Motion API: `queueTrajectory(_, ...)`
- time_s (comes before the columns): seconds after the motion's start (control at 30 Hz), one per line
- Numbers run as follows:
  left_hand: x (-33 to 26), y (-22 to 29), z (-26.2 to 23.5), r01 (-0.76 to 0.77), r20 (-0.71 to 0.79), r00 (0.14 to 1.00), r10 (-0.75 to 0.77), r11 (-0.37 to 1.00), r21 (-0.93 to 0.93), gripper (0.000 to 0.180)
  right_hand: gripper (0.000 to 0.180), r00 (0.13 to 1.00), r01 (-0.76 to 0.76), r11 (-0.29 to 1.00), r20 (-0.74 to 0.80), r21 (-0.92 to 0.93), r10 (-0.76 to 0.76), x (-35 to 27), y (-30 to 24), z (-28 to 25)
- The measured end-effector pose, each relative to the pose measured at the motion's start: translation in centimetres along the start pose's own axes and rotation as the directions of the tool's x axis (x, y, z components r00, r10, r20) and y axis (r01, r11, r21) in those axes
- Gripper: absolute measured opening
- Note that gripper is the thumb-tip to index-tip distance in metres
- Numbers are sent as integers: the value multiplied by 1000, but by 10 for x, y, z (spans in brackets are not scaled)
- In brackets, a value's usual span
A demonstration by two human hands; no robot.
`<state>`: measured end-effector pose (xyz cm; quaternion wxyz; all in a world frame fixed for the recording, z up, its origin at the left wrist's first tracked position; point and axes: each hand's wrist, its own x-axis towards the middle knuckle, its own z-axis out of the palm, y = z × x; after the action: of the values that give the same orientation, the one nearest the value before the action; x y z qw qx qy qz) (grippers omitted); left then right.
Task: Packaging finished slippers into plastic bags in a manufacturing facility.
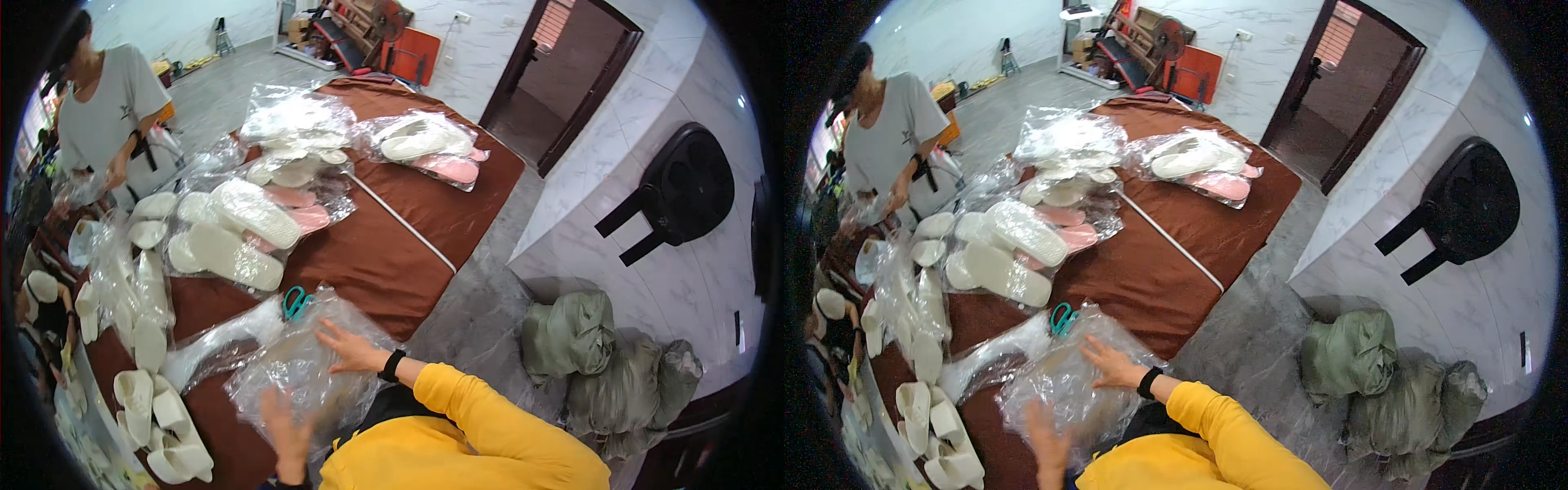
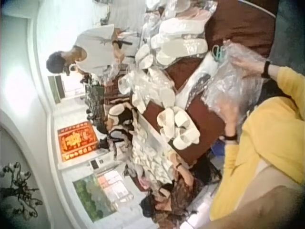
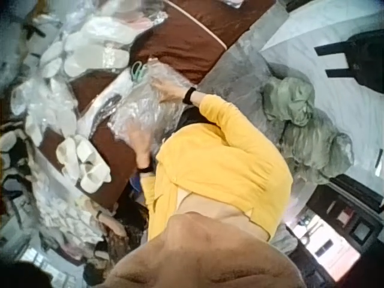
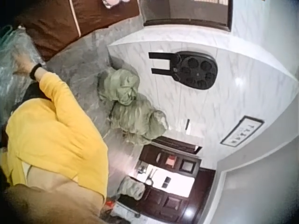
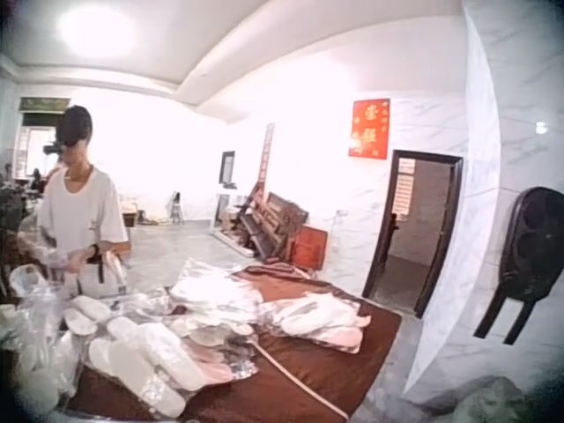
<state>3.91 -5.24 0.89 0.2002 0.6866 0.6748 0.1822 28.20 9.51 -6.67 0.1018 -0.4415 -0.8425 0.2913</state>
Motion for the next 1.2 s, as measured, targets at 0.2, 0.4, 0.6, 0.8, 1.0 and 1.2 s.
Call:
queueTrajectory(0.2,9,16,59,130,167,967,-194,935,330,97,37,976,-216,466,208,858,70,-5,53,-98)
queueTrajectory(0.4,21,37,29,151,293,928,-231,950,272,91,40,385,62,594,-568,802,727,-42,286,-220)
queueTrajectory(0.6,18,32,36,116,284,930,-232,921,371,90,89,78,1,415,-413,910,907,-46,433,-324)
queueTrajectory(0.8,27,17,42,-38,269,961,-66,930,365,83,127,81,25,376,-377,926,923,2,509,-384)
queueTrajectory(1.0,14,43,35,128,272,931,-245,914,385,76,99,331,335,562,-653,756,681,73,519,-378)
queueTrajectory(1.2,28,40,37,13,300,940,-161,899,439,81,66,531,403,366,-540,839,653,61,452,-342)
